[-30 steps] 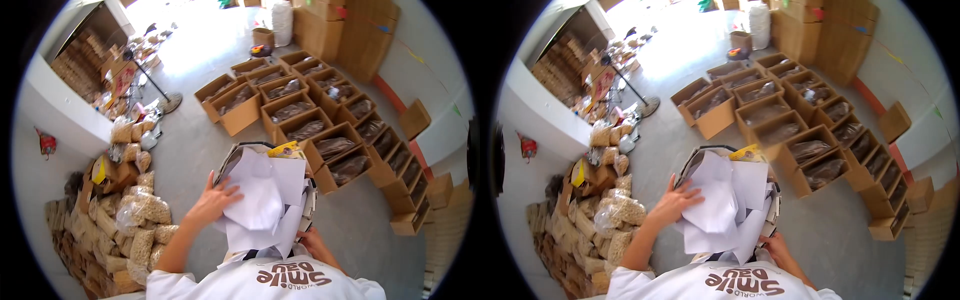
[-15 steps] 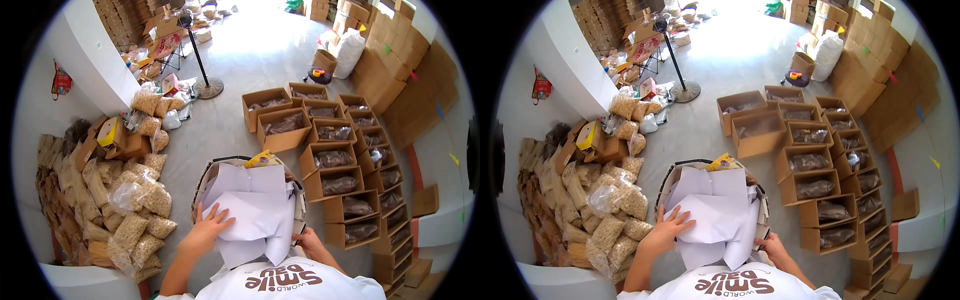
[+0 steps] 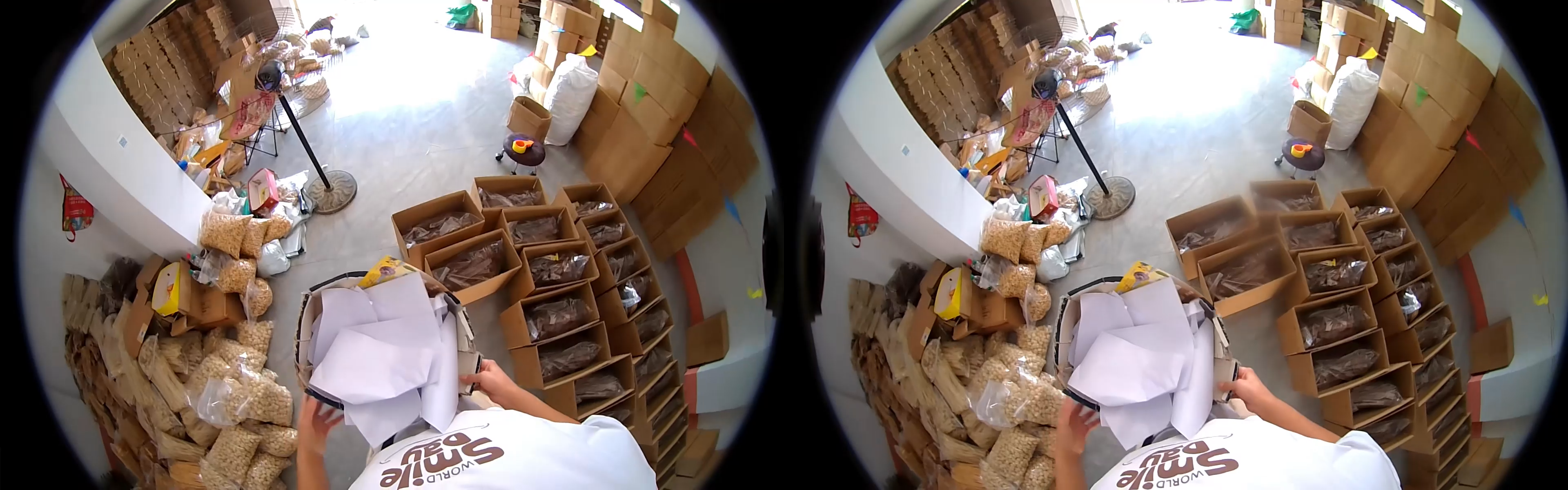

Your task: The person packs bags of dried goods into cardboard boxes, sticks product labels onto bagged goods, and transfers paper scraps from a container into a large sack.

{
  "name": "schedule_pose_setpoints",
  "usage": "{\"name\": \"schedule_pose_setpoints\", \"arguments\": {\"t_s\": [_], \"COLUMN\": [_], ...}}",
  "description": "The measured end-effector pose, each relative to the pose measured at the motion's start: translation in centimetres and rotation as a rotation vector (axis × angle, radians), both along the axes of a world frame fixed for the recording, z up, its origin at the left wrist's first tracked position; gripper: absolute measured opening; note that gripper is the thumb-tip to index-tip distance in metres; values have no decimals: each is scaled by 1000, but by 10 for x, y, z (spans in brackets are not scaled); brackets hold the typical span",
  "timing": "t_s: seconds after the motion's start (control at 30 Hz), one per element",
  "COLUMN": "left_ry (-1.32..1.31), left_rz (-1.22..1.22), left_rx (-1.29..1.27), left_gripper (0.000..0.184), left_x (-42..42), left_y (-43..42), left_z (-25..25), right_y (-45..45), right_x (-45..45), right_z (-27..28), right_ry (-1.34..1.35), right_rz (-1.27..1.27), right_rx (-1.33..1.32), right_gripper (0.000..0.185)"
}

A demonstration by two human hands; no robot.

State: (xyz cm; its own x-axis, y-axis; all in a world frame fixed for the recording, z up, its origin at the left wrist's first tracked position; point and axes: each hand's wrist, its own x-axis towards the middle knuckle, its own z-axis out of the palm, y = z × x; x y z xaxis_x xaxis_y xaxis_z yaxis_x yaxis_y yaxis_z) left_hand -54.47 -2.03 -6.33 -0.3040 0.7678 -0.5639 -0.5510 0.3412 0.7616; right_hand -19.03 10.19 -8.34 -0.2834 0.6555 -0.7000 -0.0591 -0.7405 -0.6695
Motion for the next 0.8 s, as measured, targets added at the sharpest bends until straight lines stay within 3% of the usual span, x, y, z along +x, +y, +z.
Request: {"name": "schedule_pose_setpoints", "arguments": {"t_s": [0.07, 0.17, 0.3, 0.47, 0.63, 0.7, 0.73, 0.8], "left_ry": [-222, -313, -369, -348, -269, -220, -188, -118], "left_rz": [-61, 41, 136, 120, 115, 6, -50, -128], "left_rx": [-18, 33, -173, -195, -230, -102, -50, -102], "left_gripper": [54, 52, 48, 41, 38, 38, 38, 31], "left_x": [19, 49, 35, -15, -49, -61, -67, -70], "left_y": [14, 77, 144, 229, 355, 406, 426, 478], "left_z": [-16, 6, -44, -77, -72, -68, -60, -41], "right_y": [30, 74, 121, 196, 287, 318, 336, 364], "right_x": [0, -13, -37, -76, -115, -123, -120, -128], "right_z": [-2, -8, -22, -34, -21, -37, -42, -45], "right_ry": [-28, -50, -67, -71, -187, -153, -281, -510], "right_rz": [23, 42, 56, 62, 4, -73, 33, -1], "right_rx": [34, 16, -5, 139, 150, 249, 252, 427], "right_gripper": [15, 15, 17, 19, 23, 30, 40, 60]}}
